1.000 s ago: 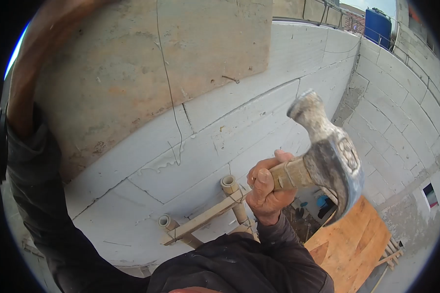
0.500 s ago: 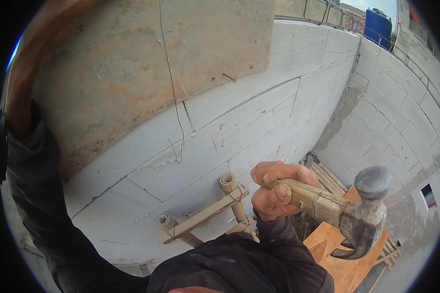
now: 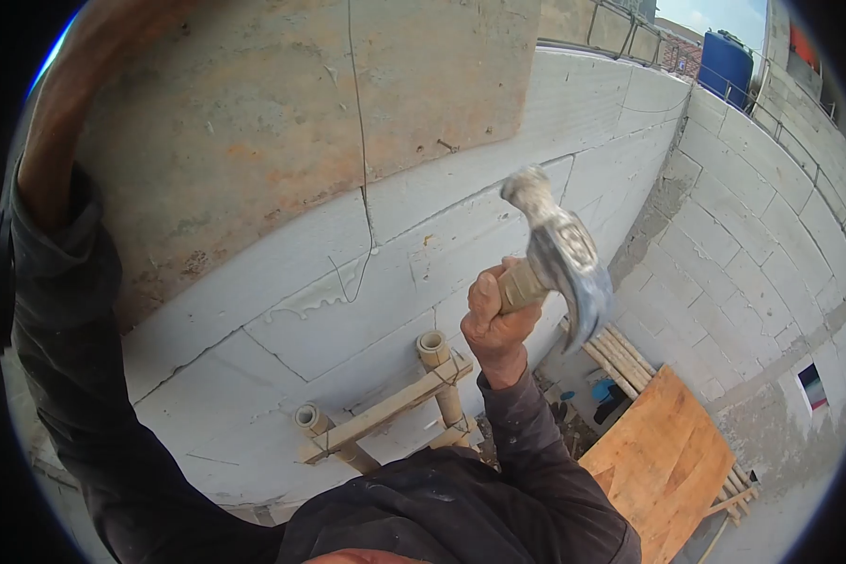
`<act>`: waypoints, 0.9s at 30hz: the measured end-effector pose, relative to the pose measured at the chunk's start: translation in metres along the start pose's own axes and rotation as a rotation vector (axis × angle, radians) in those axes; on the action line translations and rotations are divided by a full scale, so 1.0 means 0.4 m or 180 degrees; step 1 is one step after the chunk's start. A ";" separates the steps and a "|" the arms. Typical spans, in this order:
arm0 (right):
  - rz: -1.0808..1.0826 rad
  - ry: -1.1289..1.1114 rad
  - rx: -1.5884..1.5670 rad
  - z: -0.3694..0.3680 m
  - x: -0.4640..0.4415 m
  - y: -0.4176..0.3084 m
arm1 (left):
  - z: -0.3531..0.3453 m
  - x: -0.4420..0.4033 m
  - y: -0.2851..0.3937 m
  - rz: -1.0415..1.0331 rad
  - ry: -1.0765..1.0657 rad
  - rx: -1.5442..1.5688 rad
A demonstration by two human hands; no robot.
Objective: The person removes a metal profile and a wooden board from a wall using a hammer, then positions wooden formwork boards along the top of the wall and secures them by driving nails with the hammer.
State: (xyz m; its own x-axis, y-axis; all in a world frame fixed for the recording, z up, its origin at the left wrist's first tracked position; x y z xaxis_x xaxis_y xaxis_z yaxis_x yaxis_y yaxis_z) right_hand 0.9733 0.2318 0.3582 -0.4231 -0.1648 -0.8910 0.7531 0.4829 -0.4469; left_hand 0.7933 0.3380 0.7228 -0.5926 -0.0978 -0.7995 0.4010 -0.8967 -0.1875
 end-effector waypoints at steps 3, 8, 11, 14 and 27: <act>-0.0754 -0.0863 0.0982 0.022 -0.045 -0.013 | 0.013 -0.016 0.021 0.0229 -0.0366 0.0093; -0.0187 0.0059 -0.0651 0.063 -0.066 -0.076 | 0.024 -0.014 0.030 0.0700 -0.0613 0.0150; 0.0223 0.0245 -0.0583 0.087 -0.098 -0.119 | 0.005 0.010 0.044 0.0730 -0.0348 -0.0199; 0.0745 0.0374 -0.0502 0.077 -0.074 -0.100 | 0.042 -0.008 0.054 0.0801 -0.0363 -0.0205; -0.0128 0.0061 -0.0302 0.098 -0.227 -0.097 | 0.042 0.034 0.046 0.0396 -0.0307 -0.0198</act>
State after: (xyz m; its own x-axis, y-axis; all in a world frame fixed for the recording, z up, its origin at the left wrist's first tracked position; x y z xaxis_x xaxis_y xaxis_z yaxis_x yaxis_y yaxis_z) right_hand 1.0024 0.1943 0.4533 -0.4622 -0.1697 -0.8704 0.6846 0.5556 -0.4719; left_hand 0.7809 0.3129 0.7178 -0.5987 -0.2501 -0.7609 0.5161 -0.8469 -0.1276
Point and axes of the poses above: each hand's wrist, its own x-axis away from the middle knuckle, its own z-axis out of the back of the hand, y = z × x, the point moved 4 cm from there along -x, towards the middle knuckle, and after that the axes turned 11 degrees about -y, right-handed, at the moved point
